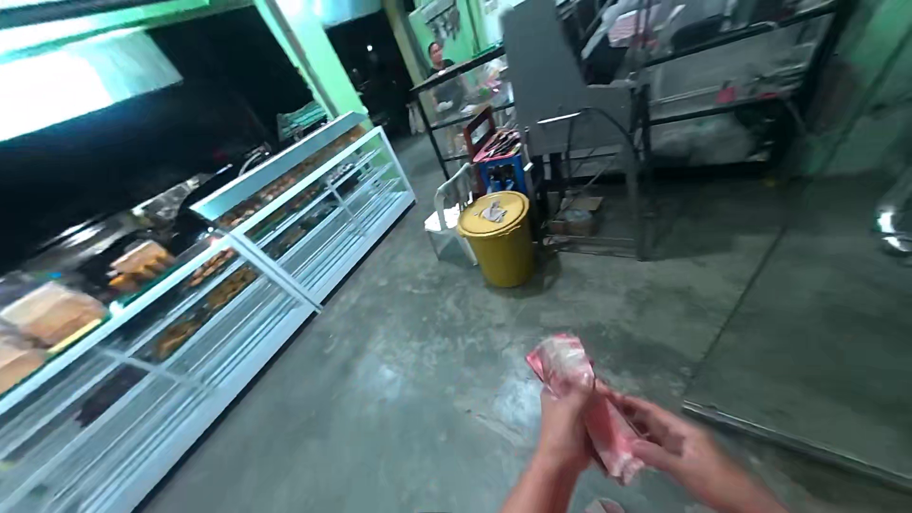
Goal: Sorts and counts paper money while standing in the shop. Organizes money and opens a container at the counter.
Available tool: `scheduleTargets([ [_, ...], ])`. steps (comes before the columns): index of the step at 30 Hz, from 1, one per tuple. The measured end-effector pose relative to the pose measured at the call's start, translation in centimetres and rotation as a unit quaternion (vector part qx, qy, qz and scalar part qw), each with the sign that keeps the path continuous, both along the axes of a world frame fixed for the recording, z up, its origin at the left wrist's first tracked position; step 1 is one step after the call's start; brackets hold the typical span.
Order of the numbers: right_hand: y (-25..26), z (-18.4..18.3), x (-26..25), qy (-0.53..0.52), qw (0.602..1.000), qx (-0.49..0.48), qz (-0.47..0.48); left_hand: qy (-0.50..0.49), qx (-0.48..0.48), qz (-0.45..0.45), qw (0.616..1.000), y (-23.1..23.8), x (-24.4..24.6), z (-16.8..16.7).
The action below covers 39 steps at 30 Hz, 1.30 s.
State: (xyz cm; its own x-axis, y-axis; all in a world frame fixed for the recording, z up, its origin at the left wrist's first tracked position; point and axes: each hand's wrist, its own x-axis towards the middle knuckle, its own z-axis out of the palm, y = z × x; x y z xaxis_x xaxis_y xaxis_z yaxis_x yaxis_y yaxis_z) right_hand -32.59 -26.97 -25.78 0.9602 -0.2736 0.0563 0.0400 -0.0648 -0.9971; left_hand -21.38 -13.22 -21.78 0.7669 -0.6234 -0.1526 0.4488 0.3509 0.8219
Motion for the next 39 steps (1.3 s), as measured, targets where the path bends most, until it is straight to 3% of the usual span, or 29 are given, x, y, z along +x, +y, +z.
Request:
scheduleTargets([
  [3, 2.3, -0.8, 0.1, 0.064, 0.99, 0.113, -0.062, 0.1, -0.045, 0.033, 0.993, -1.0, -1.4, -2.2],
  [7, 2.1, -1.8, 0.0, 0.024, 0.978, 0.181, -0.104, 0.135, -0.122, 0.035, 0.983, -0.6, -0.1, -2.6],
  [9, 2.6, -1.6, 0.2, 0.008, 0.952, 0.274, -0.132, 0.139, -0.142, 0.048, 0.979, -1.1, -0.1, -2.3],
  [11, 3.0, -1.2, 0.3, 0.029, 0.924, 0.362, -0.119, 0.134, -0.152, 0.049, 0.978, -1.8, -0.6, -2.1],
  [14, 3.3, -1.7, 0.2, 0.058, 0.903, 0.418, -0.079, 0.122, -0.152, 0.022, 0.981, -2.5, -1.7, -2.7],
  [18, 2.9, -1.9, -0.4, 0.084, 0.922, 0.366, -0.097, 0.088, -0.08, 0.081, 0.99, -1.9, -1.2, -2.5],
  [22, 3.4, -2.4, -0.4, 0.041, 0.959, 0.252, -0.126, -0.121, 0.026, 0.099, 0.987, -0.7, -0.6, -3.4],
  [24, 3.8, -2.1, -0.2, 0.03, 0.969, 0.204, -0.136, -0.052, 0.022, 0.126, 0.99, -0.9, -0.3, -3.1],
  [27, 4.3, -1.8, 0.0, 0.036, 0.972, 0.186, -0.137, 0.173, -0.021, 0.161, 0.971, -1.5, 1.0, -1.8],
  [32, 4.2, -2.1, 0.5, 0.039, 0.966, 0.226, -0.123, 0.222, -0.065, 0.172, 0.958, -1.5, 1.7, -1.4],
  [34, 4.3, -2.1, 0.5, 0.044, 0.964, 0.231, -0.12, 0.19, -0.05, 0.177, 0.964, -1.2, 1.7, -1.3],
  [37, 4.2, -2.3, 0.4, 0.036, 0.964, 0.232, -0.126, 0.033, -0.003, 0.172, 0.985, -0.5, 1.6, -1.9],
  [39, 4.0, -2.2, 0.2, 0.04, 0.96, 0.244, -0.129, -0.019, -0.001, 0.16, 0.987, -0.4, 1.6, -2.2],
])
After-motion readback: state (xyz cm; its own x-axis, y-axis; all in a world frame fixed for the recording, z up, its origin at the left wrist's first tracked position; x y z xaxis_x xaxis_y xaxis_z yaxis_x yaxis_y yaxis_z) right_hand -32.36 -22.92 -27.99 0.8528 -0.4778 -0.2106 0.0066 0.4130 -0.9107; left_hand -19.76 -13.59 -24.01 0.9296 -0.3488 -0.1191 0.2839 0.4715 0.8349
